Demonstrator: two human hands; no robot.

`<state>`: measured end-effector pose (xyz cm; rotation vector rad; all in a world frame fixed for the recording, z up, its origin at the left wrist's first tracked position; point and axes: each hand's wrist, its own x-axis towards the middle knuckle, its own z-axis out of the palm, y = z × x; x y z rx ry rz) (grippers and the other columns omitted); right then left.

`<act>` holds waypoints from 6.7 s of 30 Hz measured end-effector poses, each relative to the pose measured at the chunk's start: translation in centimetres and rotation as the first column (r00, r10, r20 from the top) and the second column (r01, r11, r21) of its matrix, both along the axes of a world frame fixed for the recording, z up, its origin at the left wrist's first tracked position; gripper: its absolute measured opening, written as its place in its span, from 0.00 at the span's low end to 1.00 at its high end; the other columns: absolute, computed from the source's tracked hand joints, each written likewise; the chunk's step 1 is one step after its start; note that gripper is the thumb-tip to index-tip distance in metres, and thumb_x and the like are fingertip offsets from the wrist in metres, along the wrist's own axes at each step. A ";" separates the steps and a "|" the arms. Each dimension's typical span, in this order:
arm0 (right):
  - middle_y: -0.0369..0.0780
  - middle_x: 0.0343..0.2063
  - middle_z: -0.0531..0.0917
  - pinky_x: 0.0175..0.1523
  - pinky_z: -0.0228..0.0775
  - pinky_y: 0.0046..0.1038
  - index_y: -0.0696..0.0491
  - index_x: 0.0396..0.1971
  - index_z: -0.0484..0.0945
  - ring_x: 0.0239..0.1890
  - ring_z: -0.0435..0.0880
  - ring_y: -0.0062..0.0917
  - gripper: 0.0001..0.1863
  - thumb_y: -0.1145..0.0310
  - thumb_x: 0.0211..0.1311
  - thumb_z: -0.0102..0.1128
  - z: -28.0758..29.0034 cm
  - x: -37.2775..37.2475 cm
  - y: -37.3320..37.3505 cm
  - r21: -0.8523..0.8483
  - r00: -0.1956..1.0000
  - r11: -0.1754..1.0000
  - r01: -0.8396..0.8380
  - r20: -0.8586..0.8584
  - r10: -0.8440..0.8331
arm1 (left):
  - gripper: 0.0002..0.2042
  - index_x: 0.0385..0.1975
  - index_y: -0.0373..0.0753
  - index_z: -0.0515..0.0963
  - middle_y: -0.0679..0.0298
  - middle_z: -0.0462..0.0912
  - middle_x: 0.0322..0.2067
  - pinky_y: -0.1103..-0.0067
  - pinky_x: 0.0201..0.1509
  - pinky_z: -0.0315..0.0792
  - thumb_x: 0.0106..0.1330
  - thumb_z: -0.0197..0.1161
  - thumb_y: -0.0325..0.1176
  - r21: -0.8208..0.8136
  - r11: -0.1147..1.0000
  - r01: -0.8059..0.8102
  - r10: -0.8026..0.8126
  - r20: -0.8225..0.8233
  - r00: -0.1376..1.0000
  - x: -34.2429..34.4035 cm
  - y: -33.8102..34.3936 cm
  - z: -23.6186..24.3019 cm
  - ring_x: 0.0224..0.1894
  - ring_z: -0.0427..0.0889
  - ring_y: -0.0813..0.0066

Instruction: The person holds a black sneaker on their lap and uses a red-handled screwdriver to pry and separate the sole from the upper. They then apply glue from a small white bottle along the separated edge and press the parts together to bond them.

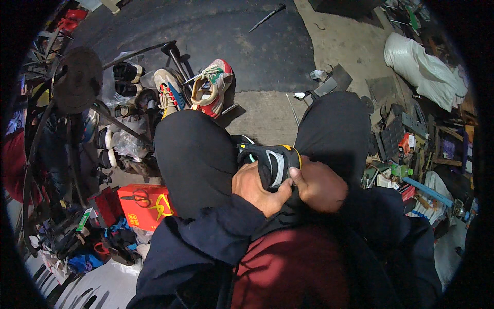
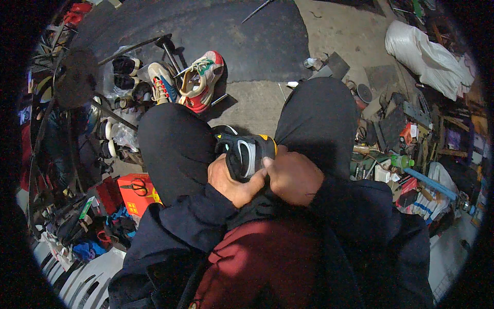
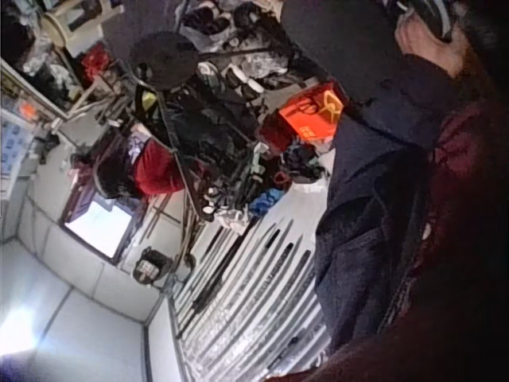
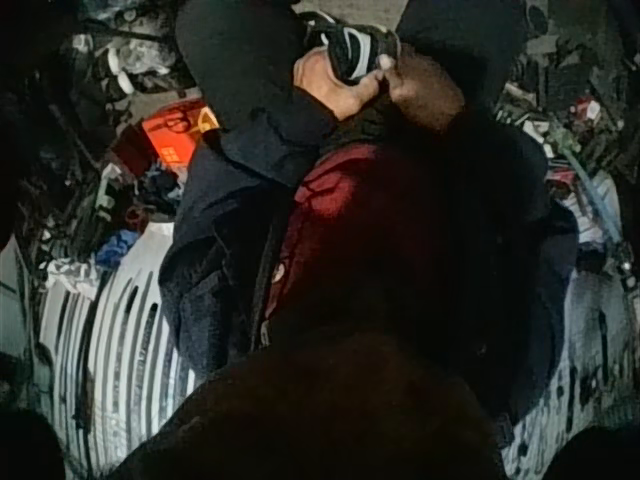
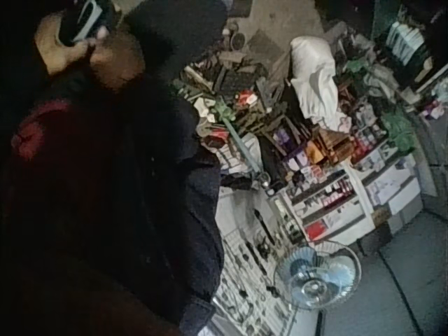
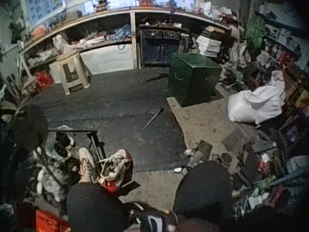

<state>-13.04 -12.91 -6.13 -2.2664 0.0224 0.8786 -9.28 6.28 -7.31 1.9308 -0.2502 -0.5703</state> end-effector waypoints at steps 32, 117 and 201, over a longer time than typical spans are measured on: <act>0.60 0.40 0.86 0.56 0.73 0.55 0.62 0.43 0.81 0.47 0.84 0.60 0.25 0.59 0.85 0.36 1.4 2.5 -2.0 0.231 0.930 0.962 0.145 -0.364 -0.053 | 0.12 0.35 0.41 0.84 0.56 0.88 0.30 0.64 0.51 0.72 0.52 0.74 0.35 0.014 0.992 0.123 -0.124 0.032 0.992 0.5 -0.1 -0.9 0.36 0.85 0.51; 0.37 0.27 0.78 0.30 0.84 0.25 0.57 0.56 0.75 0.26 0.79 0.20 0.25 0.48 0.82 0.50 0.5 3.0 -1.7 0.352 0.768 0.765 0.539 -0.579 -0.275 | 0.11 0.43 0.35 0.82 0.46 0.85 0.35 0.62 0.46 0.79 0.62 0.64 0.29 -0.193 0.981 -0.028 0.011 -0.091 0.996 1.2 1.1 -1.5 0.40 0.85 0.41; 0.38 0.24 0.69 0.35 0.56 0.29 0.58 0.18 0.66 0.29 0.65 0.22 0.13 0.71 0.59 0.58 -1.6 4.5 1.2 0.646 0.418 0.648 0.404 0.500 -0.759 | 0.11 0.38 0.33 0.83 0.42 0.86 0.34 0.58 0.47 0.79 0.67 0.63 0.35 -0.271 0.953 -0.136 0.073 -0.232 0.970 2.0 -3.2 -2.5 0.42 0.86 0.37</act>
